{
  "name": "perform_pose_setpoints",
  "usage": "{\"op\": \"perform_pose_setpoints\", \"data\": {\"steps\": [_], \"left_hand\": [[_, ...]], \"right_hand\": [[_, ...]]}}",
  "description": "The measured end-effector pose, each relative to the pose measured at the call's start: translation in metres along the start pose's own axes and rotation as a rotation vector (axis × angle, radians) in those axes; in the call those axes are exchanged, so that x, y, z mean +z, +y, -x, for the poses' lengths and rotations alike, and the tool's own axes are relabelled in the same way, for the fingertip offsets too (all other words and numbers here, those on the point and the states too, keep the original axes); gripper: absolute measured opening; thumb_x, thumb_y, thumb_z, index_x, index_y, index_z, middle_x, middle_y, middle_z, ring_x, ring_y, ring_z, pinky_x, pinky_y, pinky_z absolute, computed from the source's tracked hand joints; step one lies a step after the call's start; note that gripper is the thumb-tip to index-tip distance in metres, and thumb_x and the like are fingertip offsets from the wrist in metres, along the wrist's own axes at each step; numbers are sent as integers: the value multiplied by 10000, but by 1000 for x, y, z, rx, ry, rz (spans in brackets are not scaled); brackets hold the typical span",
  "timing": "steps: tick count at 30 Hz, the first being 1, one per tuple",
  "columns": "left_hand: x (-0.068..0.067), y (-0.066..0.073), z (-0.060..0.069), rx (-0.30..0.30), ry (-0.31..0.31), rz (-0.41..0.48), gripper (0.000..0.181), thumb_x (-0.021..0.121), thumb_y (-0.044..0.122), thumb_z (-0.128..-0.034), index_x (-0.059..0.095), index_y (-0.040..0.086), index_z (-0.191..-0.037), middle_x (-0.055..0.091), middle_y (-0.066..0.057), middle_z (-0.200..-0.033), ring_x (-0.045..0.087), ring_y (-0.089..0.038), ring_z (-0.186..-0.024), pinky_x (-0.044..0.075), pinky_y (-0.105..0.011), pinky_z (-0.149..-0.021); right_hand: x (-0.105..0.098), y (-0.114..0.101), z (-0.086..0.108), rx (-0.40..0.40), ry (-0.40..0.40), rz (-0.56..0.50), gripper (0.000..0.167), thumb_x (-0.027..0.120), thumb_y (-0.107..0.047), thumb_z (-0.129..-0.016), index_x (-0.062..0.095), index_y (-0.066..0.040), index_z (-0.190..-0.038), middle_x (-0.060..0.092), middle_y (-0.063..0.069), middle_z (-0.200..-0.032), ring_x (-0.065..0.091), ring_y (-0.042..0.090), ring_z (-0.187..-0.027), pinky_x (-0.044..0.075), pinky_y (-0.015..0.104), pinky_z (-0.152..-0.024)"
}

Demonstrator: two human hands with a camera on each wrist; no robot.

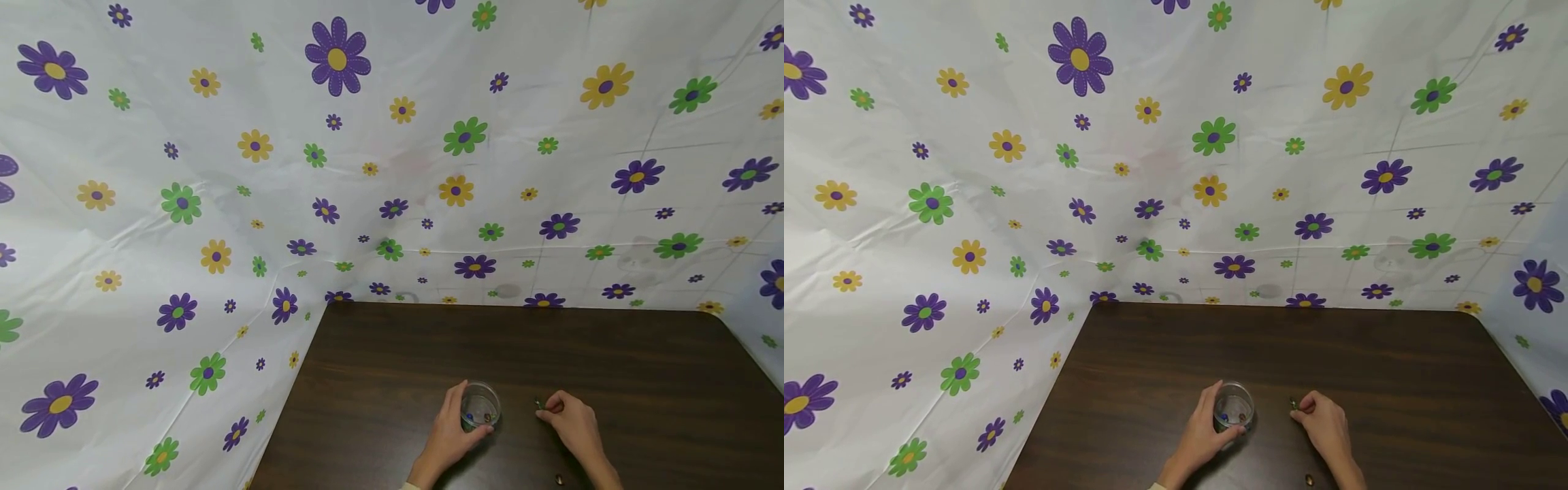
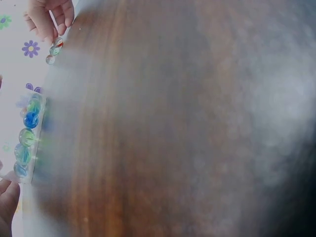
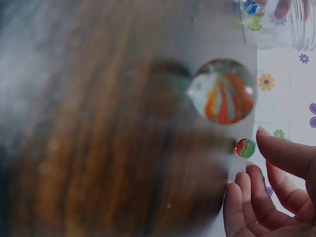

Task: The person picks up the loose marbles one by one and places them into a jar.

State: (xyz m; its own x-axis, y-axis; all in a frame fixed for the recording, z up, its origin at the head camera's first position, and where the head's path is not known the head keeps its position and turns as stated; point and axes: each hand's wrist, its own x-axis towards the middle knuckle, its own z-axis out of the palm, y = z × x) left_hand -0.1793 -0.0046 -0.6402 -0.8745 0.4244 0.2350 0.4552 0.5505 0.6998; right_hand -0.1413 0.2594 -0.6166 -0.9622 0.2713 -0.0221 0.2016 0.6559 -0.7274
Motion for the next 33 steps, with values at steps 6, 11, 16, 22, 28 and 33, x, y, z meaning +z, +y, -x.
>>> {"op": "perform_pose_setpoints", "data": {"steps": [6, 11, 16, 22, 28, 33], "left_hand": [[0, -1, 0, 4, 3, -7, 916, 797, 531, -881, 377, 116, -1582, 479, -17, -1505, 570, -248, -1279, 537, -424, -958], [0, -1, -1, 16, 10, -5, 912, 799, 525, -882, 380, 112, -1579, 485, -23, -1500, 572, -247, -1278, 536, -423, -961], [1, -2, 0, 18, 11, 2, 913, 794, 529, -885, 373, 119, -1583, 480, -20, -1506, 569, -251, -1284, 535, -426, -962], [0, -2, 0, 19, 7, 2, 907, 786, 533, -891, 369, 125, -1586, 480, -18, -1505, 573, -253, -1277, 539, -425, -955], [1, -4, 1, 41, 17, 2, 895, 792, 516, -892, 375, 128, -1581, 490, -11, -1491, 590, -241, -1244, 544, -413, -937], [3, -5, 1, 46, 21, -1, 893, 788, 520, -894, 373, 127, -1580, 489, -6, -1490, 593, -240, -1240, 547, -412, -927]], "right_hand": [[0, 1, 1, -18, 8, 0, 170, 821, -67, -830, 651, -57, -824, 635, -7, -760, 558, 163, -685, 433, 336, -615], [1, 1, 2, -26, 13, 2, 159, 807, -14, -830, 654, -57, -822, 625, -8, -748, 551, 164, -675, 422, 295, -585], [1, 3, 3, -20, 25, 6, 145, 796, 11, -825, 664, -50, -827, 632, -7, -740, 560, 160, -670, 425, 285, -577], [-1, 3, 4, -28, 34, 11, 98, 791, 5, -836, 700, -21, -863, 679, 5, -781, 608, 163, -702, 459, 308, -612], [-3, 4, 4, -51, 72, 32, 53, 785, 9, -845, 747, 12, -881, 683, 59, -820, 631, 217, -737, 483, 374, -662], [-5, 4, 5, -64, 103, 26, 66, 786, 2, -854, 776, 29, -913, 718, 131, -872, 672, 323, -808, 521, 471, -744]]}}
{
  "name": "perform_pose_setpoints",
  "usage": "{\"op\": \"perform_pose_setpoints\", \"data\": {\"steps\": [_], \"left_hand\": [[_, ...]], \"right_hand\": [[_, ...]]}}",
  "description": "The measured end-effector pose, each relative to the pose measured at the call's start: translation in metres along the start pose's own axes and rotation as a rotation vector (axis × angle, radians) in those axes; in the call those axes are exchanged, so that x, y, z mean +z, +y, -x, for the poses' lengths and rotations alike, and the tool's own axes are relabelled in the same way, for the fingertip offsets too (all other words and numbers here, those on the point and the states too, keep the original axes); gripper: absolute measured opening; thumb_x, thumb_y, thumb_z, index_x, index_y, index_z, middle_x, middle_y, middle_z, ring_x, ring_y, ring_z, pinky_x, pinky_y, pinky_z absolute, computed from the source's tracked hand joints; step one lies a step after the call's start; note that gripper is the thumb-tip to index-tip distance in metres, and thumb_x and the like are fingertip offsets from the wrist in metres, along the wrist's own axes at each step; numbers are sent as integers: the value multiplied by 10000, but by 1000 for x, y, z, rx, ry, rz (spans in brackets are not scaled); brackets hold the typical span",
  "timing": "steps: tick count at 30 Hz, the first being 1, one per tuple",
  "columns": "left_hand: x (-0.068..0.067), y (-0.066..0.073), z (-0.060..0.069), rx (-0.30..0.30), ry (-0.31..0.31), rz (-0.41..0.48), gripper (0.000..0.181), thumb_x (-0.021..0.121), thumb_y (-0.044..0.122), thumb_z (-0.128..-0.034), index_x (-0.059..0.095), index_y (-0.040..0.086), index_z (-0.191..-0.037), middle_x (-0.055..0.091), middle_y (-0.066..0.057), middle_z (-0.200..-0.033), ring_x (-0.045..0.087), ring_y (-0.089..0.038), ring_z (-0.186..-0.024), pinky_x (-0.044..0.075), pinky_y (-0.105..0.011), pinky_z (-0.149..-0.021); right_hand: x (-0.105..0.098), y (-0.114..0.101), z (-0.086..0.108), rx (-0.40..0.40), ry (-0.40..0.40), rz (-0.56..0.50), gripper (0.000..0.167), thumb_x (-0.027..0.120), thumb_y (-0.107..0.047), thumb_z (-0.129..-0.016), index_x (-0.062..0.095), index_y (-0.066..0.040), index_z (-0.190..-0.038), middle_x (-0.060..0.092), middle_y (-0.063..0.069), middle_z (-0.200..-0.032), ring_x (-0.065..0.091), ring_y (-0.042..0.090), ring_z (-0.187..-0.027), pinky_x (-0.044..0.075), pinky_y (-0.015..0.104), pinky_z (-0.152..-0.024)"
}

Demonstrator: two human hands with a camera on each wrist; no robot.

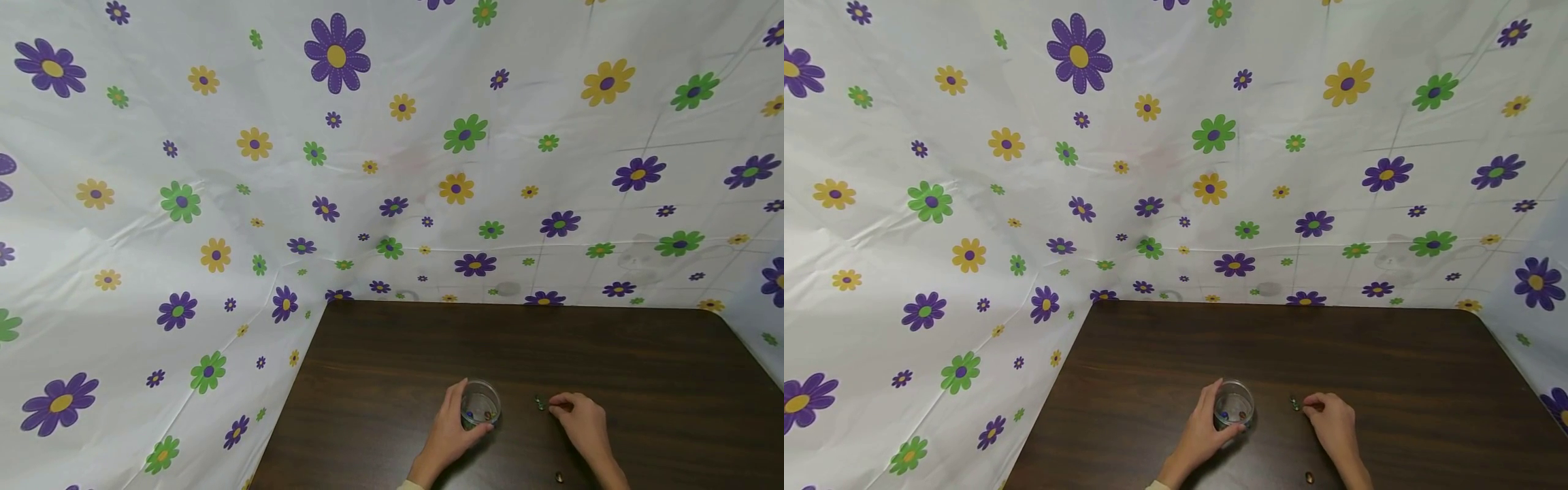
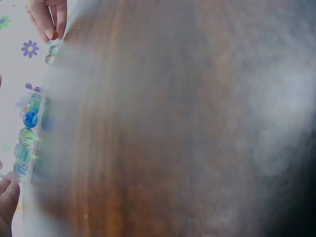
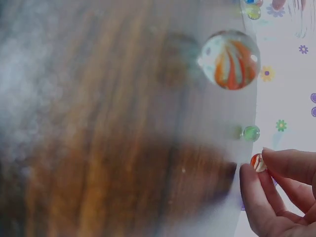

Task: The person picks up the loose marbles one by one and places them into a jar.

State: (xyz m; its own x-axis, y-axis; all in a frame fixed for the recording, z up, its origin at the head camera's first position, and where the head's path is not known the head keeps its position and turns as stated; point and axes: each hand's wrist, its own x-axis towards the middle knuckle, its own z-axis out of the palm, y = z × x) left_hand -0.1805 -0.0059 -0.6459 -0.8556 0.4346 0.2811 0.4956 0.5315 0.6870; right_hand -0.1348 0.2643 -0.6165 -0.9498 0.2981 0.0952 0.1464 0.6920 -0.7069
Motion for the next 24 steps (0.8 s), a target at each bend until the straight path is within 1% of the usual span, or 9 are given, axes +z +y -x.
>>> {"op": "perform_pose_setpoints", "data": {"steps": [3, 5, 8, 12, 16, 17, 19, 22, 24], "left_hand": [[0, 0, 0, -3, -1, -1, 896, 785, 525, -895, 370, 127, -1582, 487, -5, -1491, 596, -242, -1235, 549, -411, -920], [0, 0, 0, -6, -4, 2, 896, 783, 525, -896, 368, 129, -1584, 485, -6, -1493, 597, -243, -1231, 550, -410, -917], [0, -1, -1, -10, -6, 4, 897, 783, 526, -897, 364, 132, -1586, 483, -6, -1494, 598, -243, -1226, 551, -410, -913], [1, -1, -1, -16, -6, -1, 901, 784, 529, -894, 363, 137, -1587, 480, -2, -1498, 598, -245, -1227, 551, -410, -910], [1, 0, -1, -16, -4, -4, 899, 788, 525, -892, 368, 134, -1585, 481, -1, -1498, 591, -244, -1241, 547, -412, -925], [1, 0, -1, -15, -4, -5, 899, 789, 525, -891, 370, 133, -1584, 483, -2, -1497, 590, -243, -1244, 546, -413, -929], [1, 0, 0, -16, -4, -8, 899, 788, 527, -891, 372, 131, -1582, 485, -4, -1496, 587, -241, -1247, 545, -414, -932], [1, 0, 0, -17, -5, -12, 902, 788, 531, -890, 371, 129, -1582, 486, -7, -1496, 590, -241, -1242, 546, -411, -926], [1, 0, -1, -18, -6, -10, 903, 787, 531, -891, 370, 128, -1583, 485, -10, -1498, 593, -242, -1236, 548, -410, -921]], "right_hand": [[-1, 0, 1, -17, 34, -12, 76, 797, 0, -850, 788, 27, -920, 736, 175, -916, 689, 391, -872, 514, 558, -810], [-1, 0, 2, -29, 60, -20, 82, 807, 2, -843, 794, 25, -920, 743, 191, -931, 694, 414, -897, 506, 588, -829], [0, -1, 2, -40, 102, -28, 89, 823, 0, -829, 802, 17, -914, 751, 195, -937, 704, 419, -894, 530, 571, -801], [-1, -2, 2, -30, 130, -52, 103, 832, -16, -826, 807, 10, -922, 759, 192, -959, 713, 418, -913, 561, 521, -759], [-2, -3, 1, -13, 138, -99, 106, 825, -25, -843, 806, 12, -940, 761, 190, -984, 703, 445, -975, 555, 546, -801], [-2, -4, 1, -7, 143, -103, 103, 826, -33, -845, 810, 2, -941, 764, 180, -986, 704, 436, -983, 562, 517, -805], [-2, -5, 1, -1, 155, -105, 100, 832, -50, -847, 816, -19, -941, 770, 154, -983, 717, 387, -968, 574, 412, -797], [-3, -8, -1, 12, 165, -121, 104, 839, -77, -851, 821, -40, -946, 776, 123, -974, 720, 174, -857, 523, 217, -702], [-3, -11, -1, 27, 159, -148, 113, 835, -88, -861, 821, -40, -962, 775, 122, -987, 664, 44, -784, 479, 171, -642]]}}
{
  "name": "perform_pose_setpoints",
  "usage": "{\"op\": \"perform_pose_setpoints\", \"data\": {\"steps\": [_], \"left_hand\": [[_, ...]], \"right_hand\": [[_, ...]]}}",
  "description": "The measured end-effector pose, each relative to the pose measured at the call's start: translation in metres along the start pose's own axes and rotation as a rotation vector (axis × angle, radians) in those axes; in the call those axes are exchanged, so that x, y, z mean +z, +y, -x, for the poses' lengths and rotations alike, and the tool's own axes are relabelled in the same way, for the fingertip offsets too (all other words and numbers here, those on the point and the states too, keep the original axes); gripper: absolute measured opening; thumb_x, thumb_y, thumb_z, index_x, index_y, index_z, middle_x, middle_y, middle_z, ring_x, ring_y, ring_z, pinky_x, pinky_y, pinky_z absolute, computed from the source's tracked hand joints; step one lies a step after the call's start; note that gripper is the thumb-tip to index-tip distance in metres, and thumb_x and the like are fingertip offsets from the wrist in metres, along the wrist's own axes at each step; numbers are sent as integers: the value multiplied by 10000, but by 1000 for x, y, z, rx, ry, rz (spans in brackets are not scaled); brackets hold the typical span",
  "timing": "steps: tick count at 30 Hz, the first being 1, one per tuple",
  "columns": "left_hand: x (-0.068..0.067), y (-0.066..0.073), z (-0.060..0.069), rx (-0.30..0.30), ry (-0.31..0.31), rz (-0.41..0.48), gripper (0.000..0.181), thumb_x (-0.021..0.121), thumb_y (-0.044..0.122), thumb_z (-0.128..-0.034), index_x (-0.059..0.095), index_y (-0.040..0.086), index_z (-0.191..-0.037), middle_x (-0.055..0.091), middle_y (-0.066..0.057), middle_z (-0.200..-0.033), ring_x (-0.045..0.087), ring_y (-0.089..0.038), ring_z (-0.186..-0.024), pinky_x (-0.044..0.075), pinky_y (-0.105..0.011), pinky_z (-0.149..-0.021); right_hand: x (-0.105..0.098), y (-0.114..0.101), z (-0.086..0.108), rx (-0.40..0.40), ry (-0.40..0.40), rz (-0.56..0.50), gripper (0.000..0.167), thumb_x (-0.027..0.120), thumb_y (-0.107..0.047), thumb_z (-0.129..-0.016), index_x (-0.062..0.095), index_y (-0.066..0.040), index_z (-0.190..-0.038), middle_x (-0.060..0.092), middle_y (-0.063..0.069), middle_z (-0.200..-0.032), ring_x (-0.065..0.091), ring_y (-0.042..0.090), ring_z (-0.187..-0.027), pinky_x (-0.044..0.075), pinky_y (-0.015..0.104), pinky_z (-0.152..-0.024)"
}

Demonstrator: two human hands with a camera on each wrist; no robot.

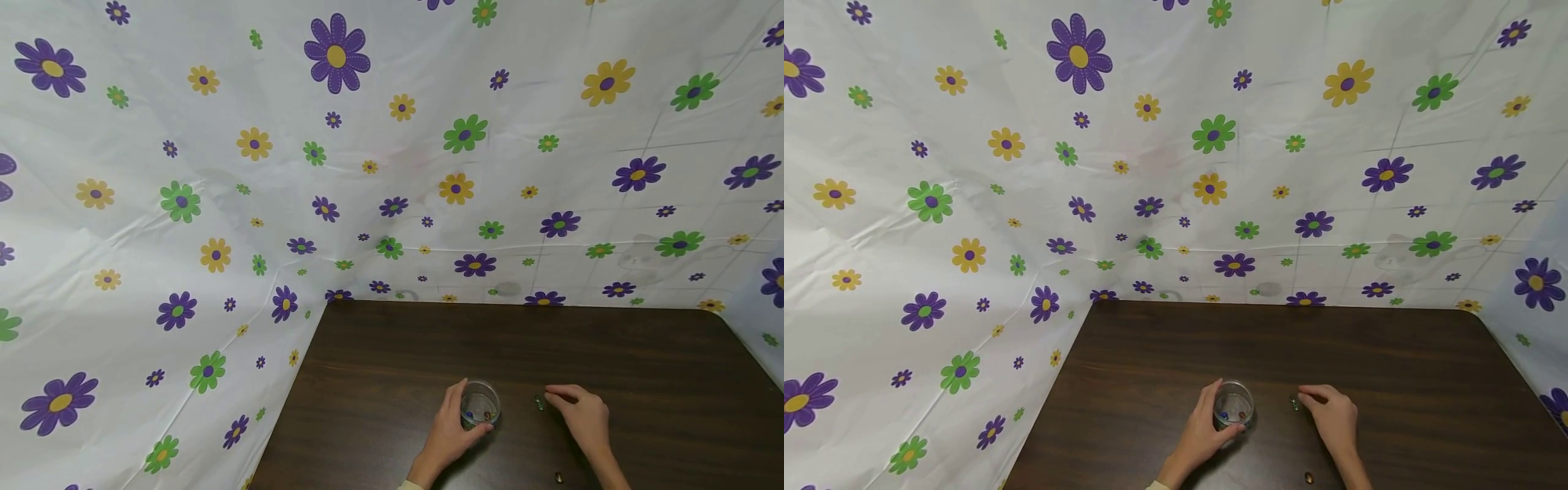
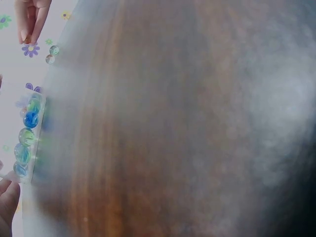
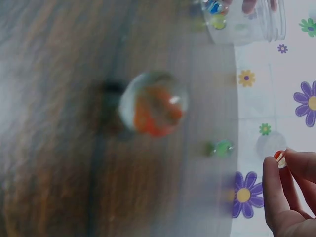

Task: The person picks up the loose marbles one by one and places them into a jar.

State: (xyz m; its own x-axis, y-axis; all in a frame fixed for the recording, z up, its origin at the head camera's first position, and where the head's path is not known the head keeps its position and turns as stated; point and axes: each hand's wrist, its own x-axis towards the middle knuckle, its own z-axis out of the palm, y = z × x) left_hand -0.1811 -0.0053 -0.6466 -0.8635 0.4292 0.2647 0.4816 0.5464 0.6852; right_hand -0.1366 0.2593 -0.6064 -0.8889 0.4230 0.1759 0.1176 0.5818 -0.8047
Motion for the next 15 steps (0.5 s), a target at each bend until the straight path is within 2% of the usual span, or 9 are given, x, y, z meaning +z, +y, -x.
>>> {"op": "perform_pose_setpoints", "data": {"steps": [2, 5, 12, 15], "left_hand": [[0, 0, 0, -2, 0, 5, 905, 789, 529, -889, 370, 127, -1583, 485, -11, -1498, 596, -245, -1231, 548, -410, -918], [0, 0, 0, -5, -1, 9, 905, 790, 529, -889, 371, 128, -1583, 486, -11, -1497, 596, -246, -1227, 547, -411, -916], [0, 0, 0, -1, -2, 6, 894, 778, 539, -896, 372, 134, -1583, 489, -12, -1496, 584, -246, -1259, 539, -417, -949], [-1, 0, 0, 0, -6, 9, 889, 768, 541, -903, 364, 140, -1587, 484, -17, -1502, 583, -250, -1261, 540, -416, -950]], "right_hand": [[0, -4, 0, 18, -11, -34, 129, 829, -100, -873, 817, -29, -980, 771, 134, -1006, 602, -35, -737, 473, 186, -608], [3, -12, 0, 23, -25, -68, 136, 828, -104, -883, 816, -24, -992, 767, 141, -1024, 586, -48, -735, 484, 213, -592], [18, -35, 1, -45, 18, -134, 98, 848, -87, -861, 827, -55, -951, 779, 88, -1030, 596, -127, -866, 437, 53, -728], [26, -44, 3, -79, 7, -182, 102, 836, -65, -866, 822, -42, -965, 780, 85, -1031, 618, -106, -883, 440, 46, -752]]}}
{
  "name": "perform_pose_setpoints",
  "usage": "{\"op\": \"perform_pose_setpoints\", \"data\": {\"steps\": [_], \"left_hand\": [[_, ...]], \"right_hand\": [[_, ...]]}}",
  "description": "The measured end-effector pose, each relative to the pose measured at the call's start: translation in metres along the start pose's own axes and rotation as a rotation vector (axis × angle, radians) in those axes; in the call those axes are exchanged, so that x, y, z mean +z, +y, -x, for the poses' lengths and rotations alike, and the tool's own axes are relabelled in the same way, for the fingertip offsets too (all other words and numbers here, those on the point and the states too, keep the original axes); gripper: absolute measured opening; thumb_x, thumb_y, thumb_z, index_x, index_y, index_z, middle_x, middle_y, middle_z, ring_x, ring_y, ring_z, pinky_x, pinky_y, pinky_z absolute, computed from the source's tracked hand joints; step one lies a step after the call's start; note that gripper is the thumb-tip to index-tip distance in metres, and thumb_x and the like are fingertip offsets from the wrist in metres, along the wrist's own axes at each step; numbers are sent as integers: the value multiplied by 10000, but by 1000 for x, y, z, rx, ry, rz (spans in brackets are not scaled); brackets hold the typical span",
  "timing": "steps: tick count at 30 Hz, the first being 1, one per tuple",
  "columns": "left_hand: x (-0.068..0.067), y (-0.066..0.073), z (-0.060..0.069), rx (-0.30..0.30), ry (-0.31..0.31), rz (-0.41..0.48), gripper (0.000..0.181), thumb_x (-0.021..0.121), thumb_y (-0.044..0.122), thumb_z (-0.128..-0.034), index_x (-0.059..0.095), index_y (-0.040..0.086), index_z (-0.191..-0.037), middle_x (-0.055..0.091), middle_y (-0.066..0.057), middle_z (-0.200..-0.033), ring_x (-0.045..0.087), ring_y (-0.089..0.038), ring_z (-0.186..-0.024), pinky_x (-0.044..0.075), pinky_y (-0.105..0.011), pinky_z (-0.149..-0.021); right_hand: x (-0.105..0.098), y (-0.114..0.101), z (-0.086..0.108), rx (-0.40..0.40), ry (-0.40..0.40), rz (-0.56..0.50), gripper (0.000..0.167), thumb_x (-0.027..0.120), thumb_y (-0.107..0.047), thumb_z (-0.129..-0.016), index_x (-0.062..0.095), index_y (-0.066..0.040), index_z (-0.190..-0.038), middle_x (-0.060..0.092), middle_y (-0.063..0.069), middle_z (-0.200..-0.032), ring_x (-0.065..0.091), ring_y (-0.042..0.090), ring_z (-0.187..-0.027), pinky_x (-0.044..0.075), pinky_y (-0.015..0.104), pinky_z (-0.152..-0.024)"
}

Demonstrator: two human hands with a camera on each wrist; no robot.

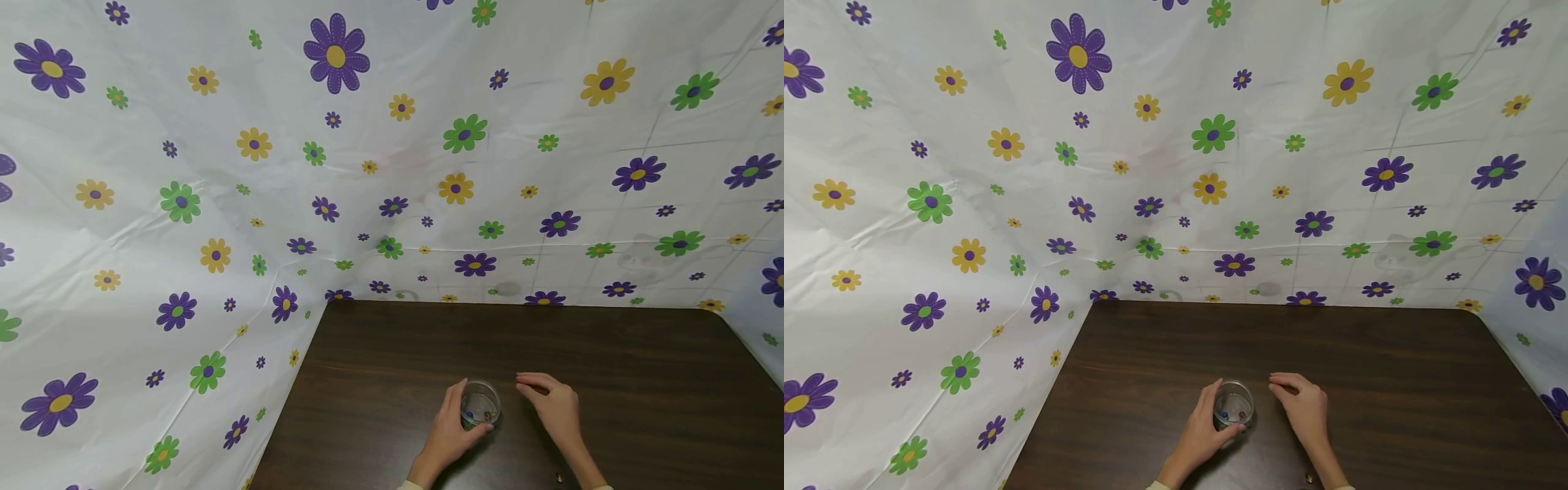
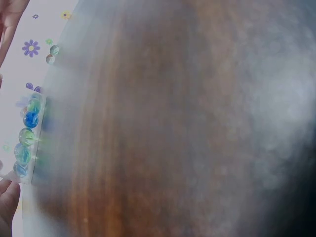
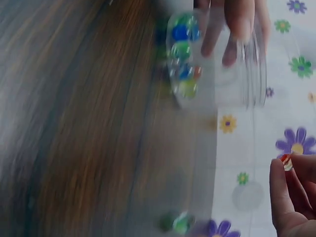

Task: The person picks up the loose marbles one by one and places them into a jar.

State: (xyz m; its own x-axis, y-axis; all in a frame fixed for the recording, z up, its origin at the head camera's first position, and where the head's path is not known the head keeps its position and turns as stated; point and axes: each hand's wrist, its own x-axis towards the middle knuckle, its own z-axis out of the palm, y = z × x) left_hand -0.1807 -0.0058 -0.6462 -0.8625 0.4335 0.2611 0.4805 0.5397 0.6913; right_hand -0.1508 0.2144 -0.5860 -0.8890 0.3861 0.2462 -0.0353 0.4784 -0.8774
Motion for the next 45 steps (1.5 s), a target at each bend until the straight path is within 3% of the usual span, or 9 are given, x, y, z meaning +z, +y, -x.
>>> {"op": "perform_pose_setpoints", "data": {"steps": [7, 14, 21, 28, 38, 45], "left_hand": [[0, -1, 0, 2, -8, 9, 884, 756, 543, -913, 361, 130, -1587, 483, -24, -1503, 588, -243, -1249, 542, -410, -942], [0, -1, 0, 14, -3, 24, 875, 765, 519, -916, 358, 128, -1585, 490, -31, -1484, 601, -217, -1206, 547, -379, -912], [0, -2, 0, 36, 0, 21, 870, 756, 512, -926, 354, 112, -1585, 487, -45, -1485, 605, -221, -1202, 550, -363, -904], [-2, -1, 0, 41, -16, 20, 863, 737, 508, -943, 344, 84, -1583, 477, -71, -1499, 592, -265, -1245, 552, -397, -929], [-3, 1, 0, 19, -31, 28, 863, 733, 507, -946, 337, 92, -1590, 464, -66, -1514, 575, -283, -1274, 546, -427, -944], [-2, 0, 0, 21, -28, 26, 861, 745, 487, -944, 340, 88, -1590, 464, -59, -1515, 569, -289, -1285, 543, -440, -950]], "right_hand": [[23, -9, 5, -38, -45, -97, 108, 815, 14, -855, 810, -17, -958, 774, 91, -975, 677, -15, -826, 513, 113, -708], [39, -14, 10, -187, -38, -111, 173, 840, 102, -776, 802, -18, -895, 762, 50, -905, 697, 40, -807, 514, 106, -709], [49, -10, 12, -379, -19, 33, 262, 874, 154, -685, 797, -46, -835, 739, -52, -874, 711, 111, -798, 552, 179, -678], [54, -4, 12, -546, -23, 91, 324, 874, 226, -605, 779, -2, -815, 724, -7, -874, 727, 184, -793, 593, 263, -690], [56, -2, 12, -564, -22, 91, 321, 882, 213, -604, 777, -1, -819, 724, -6, -872, 726, 185, -779, 594, 269, -669], [55, -3, 13, -579, -11, 100, 327, 890, 199, -600, 774, -11, -822, 727, -1, -862, 725, 174, -769, 545, 152, -713]]}}
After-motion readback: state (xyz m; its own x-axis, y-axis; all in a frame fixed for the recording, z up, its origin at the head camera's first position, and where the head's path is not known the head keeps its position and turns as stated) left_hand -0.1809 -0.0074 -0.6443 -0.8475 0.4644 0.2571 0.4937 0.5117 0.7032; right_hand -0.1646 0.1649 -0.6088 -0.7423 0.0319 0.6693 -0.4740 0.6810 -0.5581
